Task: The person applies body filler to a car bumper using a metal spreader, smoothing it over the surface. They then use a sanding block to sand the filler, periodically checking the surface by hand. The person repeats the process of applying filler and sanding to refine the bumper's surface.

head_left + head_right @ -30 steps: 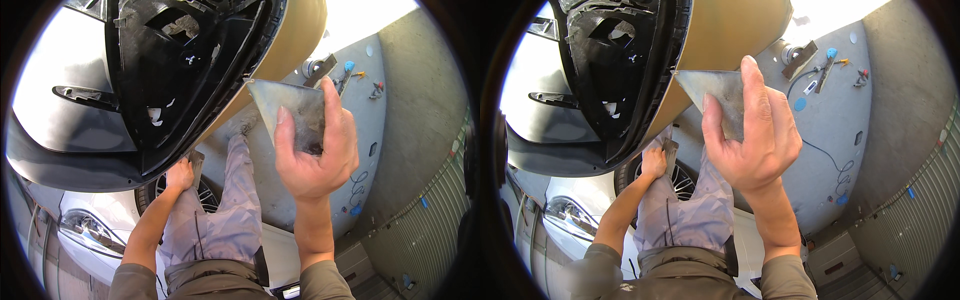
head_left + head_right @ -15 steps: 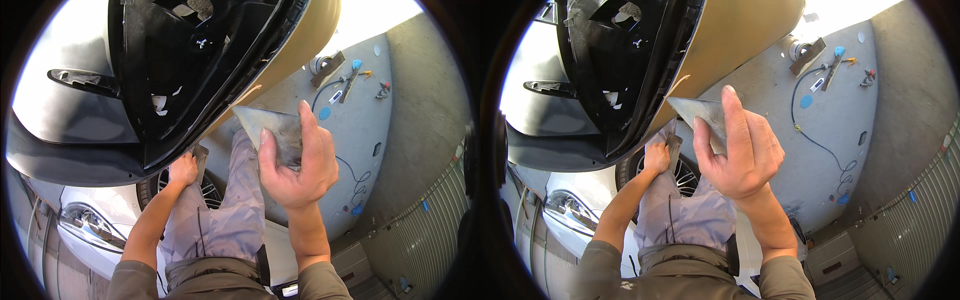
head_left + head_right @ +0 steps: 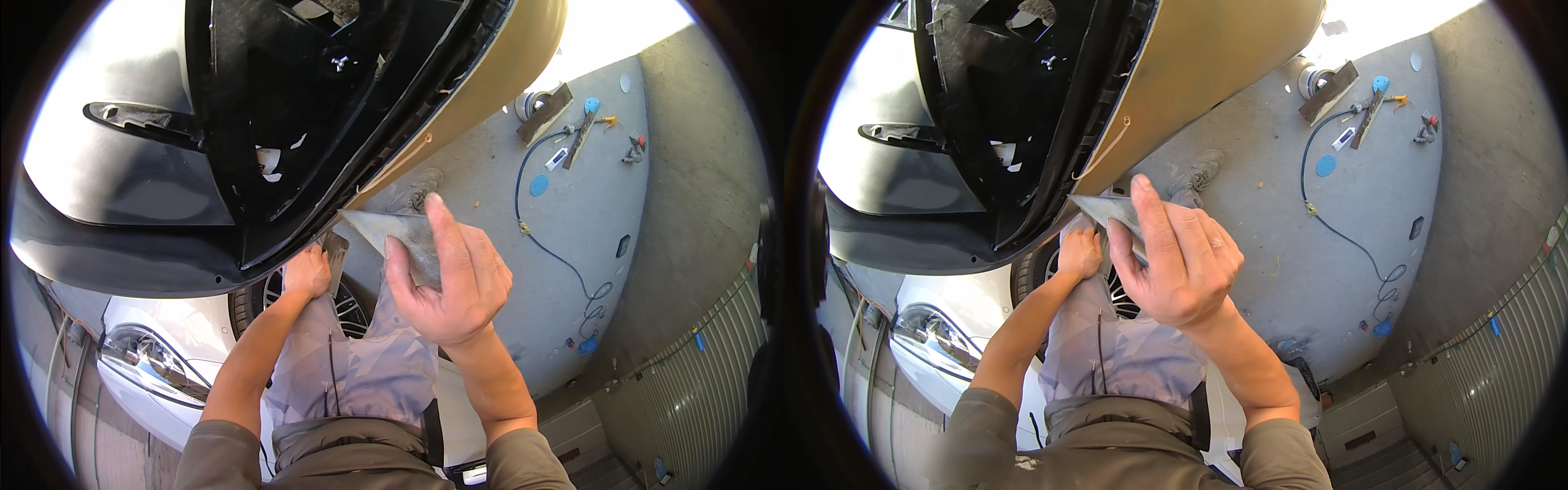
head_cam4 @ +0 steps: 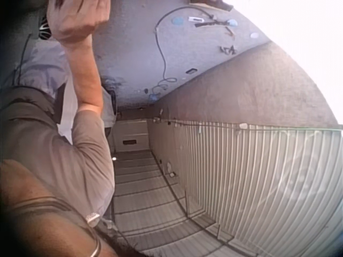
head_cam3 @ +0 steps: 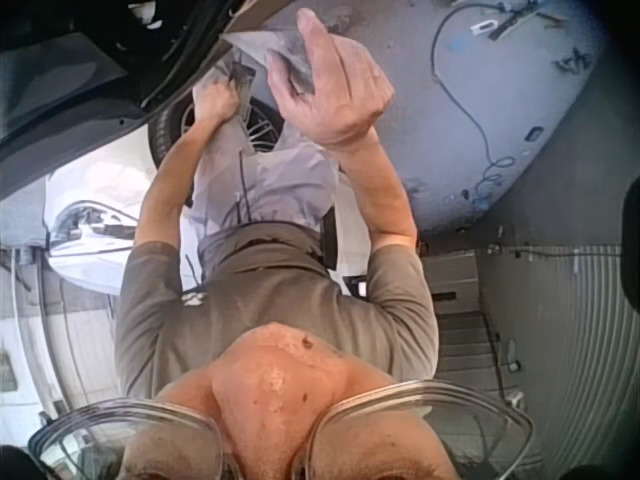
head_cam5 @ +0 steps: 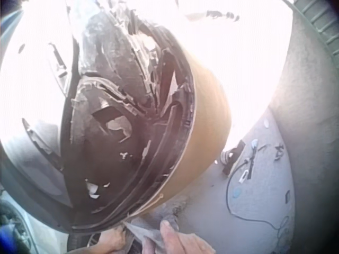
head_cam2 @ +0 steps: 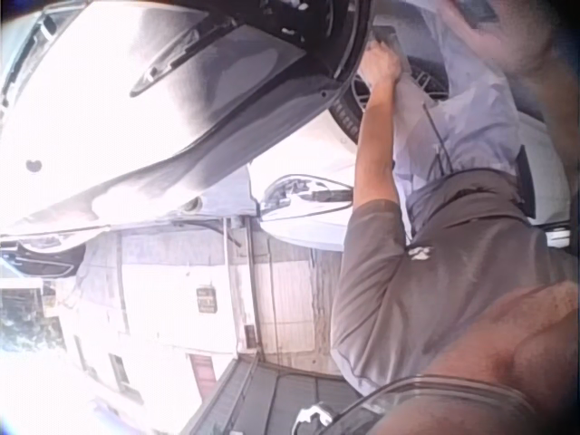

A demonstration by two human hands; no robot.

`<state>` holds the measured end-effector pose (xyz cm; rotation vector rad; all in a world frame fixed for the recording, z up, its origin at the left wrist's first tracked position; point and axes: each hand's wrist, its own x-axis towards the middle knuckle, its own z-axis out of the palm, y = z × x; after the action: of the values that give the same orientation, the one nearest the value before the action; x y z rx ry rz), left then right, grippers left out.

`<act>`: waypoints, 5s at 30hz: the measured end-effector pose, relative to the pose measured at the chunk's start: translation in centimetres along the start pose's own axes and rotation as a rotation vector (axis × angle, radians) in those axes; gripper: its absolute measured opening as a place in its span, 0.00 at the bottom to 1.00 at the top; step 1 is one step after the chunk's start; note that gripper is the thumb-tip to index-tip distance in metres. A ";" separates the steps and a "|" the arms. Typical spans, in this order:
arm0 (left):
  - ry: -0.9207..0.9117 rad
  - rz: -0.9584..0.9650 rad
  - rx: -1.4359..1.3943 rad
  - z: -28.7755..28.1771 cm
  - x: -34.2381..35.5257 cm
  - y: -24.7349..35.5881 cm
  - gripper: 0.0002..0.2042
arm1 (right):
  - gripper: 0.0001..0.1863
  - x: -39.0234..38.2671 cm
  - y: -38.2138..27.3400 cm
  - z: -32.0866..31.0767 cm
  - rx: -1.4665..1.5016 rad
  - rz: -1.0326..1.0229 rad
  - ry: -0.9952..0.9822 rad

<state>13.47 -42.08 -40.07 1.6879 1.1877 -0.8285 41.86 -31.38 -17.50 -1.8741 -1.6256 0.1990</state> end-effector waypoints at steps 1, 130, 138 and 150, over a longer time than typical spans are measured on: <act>0.028 0.043 0.012 -0.1 0.1 0.0 0.20 | 0.27 -0.1 -0.2 -0.2 0.035 -0.006 -0.042; 0.120 0.175 -1.968 -24.5 -21.2 25.7 0.13 | 0.21 1.8 4.8 -17.9 0.245 -0.012 -0.409; 0.219 0.384 -0.963 -28.4 -18.1 32.1 0.13 | 0.12 3.1 8.4 -19.5 1.551 1.188 -0.284; 0.896 0.014 0.630 -51.5 -5.6 31.1 0.48 | 0.12 3.5 19.0 -21.8 1.420 1.285 -0.007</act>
<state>42.71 -1.22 -6.59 2.7473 1.5760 -0.4345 69.48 -36.63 -9.85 -1.3011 0.1880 1.3985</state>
